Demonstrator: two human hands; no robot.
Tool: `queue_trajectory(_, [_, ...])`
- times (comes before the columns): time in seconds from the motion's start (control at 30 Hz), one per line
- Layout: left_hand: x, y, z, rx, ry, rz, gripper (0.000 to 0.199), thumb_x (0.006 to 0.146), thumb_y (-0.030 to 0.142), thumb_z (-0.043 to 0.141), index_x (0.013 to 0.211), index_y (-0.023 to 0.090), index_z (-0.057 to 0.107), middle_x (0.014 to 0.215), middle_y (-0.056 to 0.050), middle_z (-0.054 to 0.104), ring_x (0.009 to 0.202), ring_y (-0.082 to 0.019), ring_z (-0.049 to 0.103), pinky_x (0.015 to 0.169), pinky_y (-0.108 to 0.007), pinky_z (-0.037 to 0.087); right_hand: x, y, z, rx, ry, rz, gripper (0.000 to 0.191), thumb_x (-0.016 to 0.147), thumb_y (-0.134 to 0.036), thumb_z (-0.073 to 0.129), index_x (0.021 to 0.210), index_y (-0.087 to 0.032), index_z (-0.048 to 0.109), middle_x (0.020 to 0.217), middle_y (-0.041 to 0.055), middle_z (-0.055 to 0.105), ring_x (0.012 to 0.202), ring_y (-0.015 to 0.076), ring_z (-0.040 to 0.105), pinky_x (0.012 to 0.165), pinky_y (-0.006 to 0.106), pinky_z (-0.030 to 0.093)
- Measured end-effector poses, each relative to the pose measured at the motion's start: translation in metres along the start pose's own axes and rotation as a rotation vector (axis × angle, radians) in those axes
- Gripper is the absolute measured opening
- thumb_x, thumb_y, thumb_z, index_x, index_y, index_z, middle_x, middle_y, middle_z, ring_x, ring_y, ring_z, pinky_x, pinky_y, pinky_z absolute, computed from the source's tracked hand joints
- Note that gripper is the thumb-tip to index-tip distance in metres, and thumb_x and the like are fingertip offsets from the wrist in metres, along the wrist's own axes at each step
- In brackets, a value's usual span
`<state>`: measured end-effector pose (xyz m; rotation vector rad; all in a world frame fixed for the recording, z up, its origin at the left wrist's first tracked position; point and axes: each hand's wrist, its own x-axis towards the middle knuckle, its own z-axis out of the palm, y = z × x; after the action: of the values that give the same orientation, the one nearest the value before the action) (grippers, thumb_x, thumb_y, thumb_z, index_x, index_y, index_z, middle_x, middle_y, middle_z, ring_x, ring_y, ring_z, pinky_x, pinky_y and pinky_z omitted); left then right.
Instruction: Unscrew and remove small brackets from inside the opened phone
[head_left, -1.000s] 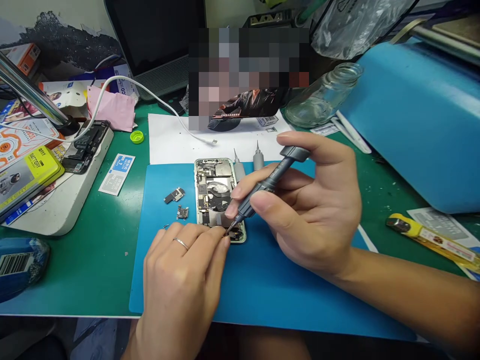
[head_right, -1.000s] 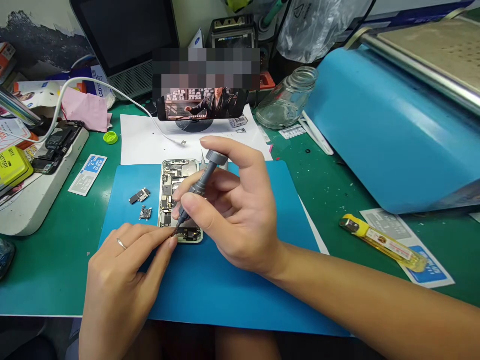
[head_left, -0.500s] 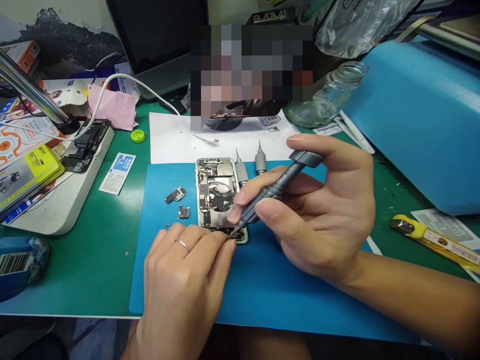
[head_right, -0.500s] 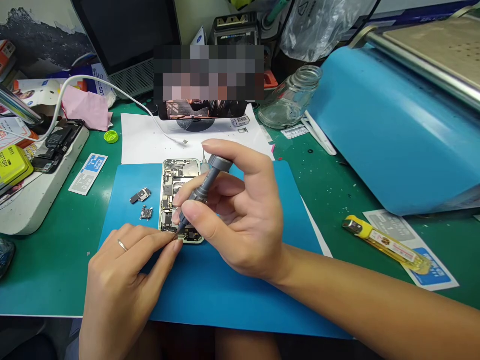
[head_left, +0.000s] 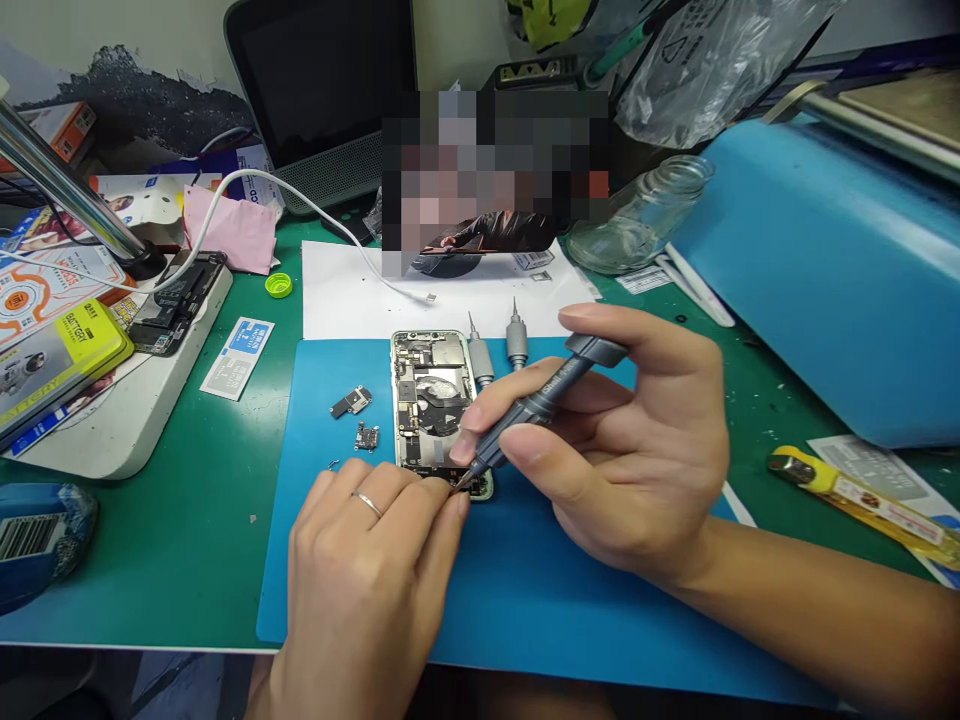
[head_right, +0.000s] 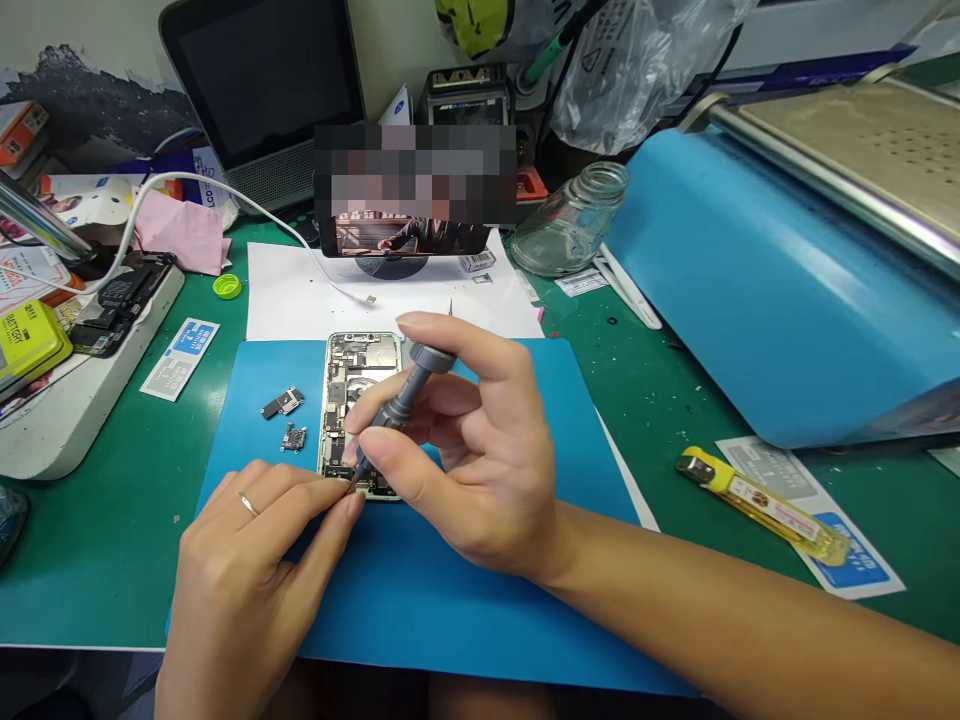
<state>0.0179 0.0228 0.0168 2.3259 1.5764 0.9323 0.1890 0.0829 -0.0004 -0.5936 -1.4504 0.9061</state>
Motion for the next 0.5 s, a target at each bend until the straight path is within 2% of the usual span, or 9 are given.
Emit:
queue_trajectory(0.2, [-0.001, 0.0007, 0.0, -0.009, 0.002, -0.003, 0.013, 0.104, 0.019, 0.064, 0.093, 0.022, 0.072, 0.086, 0.003, 0.075, 0.075, -0.017, 0.061, 0.071, -0.037, 0.038, 0.0001, -0.0003, -0.0005, -0.002, -0.005, -0.008, 0.052, 0.096, -0.016, 0.072, 0.14, -0.038, 0.056, 0.091, -0.0012, 0.077, 0.068, 0.0171, 0.074, 0.058, 0.032, 0.069])
queue_trajectory(0.5, [-0.0015, 0.0006, 0.0006, -0.023, 0.004, -0.015, 0.007, 0.103, 0.022, 0.066, 0.099, 0.023, 0.071, 0.088, 0.003, 0.074, 0.077, -0.018, 0.063, 0.072, -0.037, 0.04, 0.0, 0.0001, 0.0018, 0.018, 0.056, 0.006, 0.047, 0.095, -0.018, 0.075, 0.135, -0.037, 0.062, 0.089, -0.0017, 0.076, 0.068, 0.0167, 0.074, 0.057, 0.031, 0.068])
